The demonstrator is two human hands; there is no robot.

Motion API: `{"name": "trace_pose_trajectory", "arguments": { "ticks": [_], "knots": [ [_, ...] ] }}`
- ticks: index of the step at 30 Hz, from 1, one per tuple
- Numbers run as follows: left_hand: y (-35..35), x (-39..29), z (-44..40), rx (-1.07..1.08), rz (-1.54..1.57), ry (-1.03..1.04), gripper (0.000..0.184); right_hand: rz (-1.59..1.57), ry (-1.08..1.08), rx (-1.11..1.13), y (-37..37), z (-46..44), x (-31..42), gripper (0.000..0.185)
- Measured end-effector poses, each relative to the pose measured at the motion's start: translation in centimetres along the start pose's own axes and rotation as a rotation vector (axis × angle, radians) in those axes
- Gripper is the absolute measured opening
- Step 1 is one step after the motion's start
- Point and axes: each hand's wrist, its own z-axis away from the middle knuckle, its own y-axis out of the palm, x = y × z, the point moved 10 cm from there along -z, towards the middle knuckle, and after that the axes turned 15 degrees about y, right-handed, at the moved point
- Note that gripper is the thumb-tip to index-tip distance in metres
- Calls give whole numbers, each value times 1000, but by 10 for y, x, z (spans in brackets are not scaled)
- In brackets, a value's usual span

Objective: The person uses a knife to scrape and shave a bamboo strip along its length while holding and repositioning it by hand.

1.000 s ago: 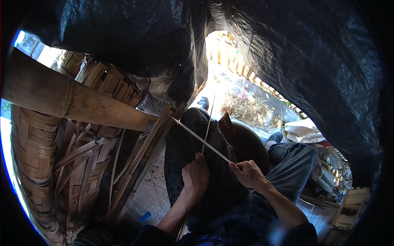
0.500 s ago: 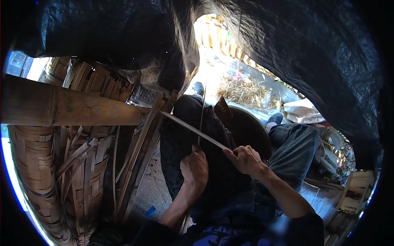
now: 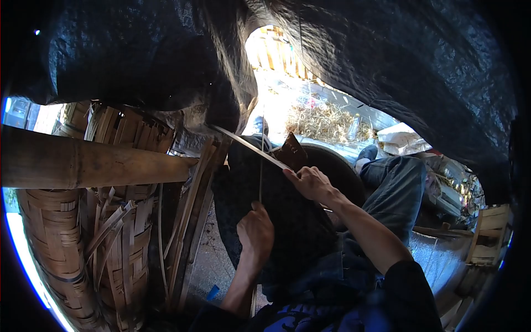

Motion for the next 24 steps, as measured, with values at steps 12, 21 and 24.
{"name": "trace_pose_trajectory", "arguments": {
  "ticks": [12,21,24],
  "knots": [
    [19,41,44,31,1108,-430,34,-244,-17,-84,-37,-59,-19,75],
    [42,28,16,120,1705,-337,32,-102,-219,137,-26,68,-16,60],
    [45,23,17,82,2096,-315,29,-46,-183,201,-1,71,-8,58]
  ]
}}
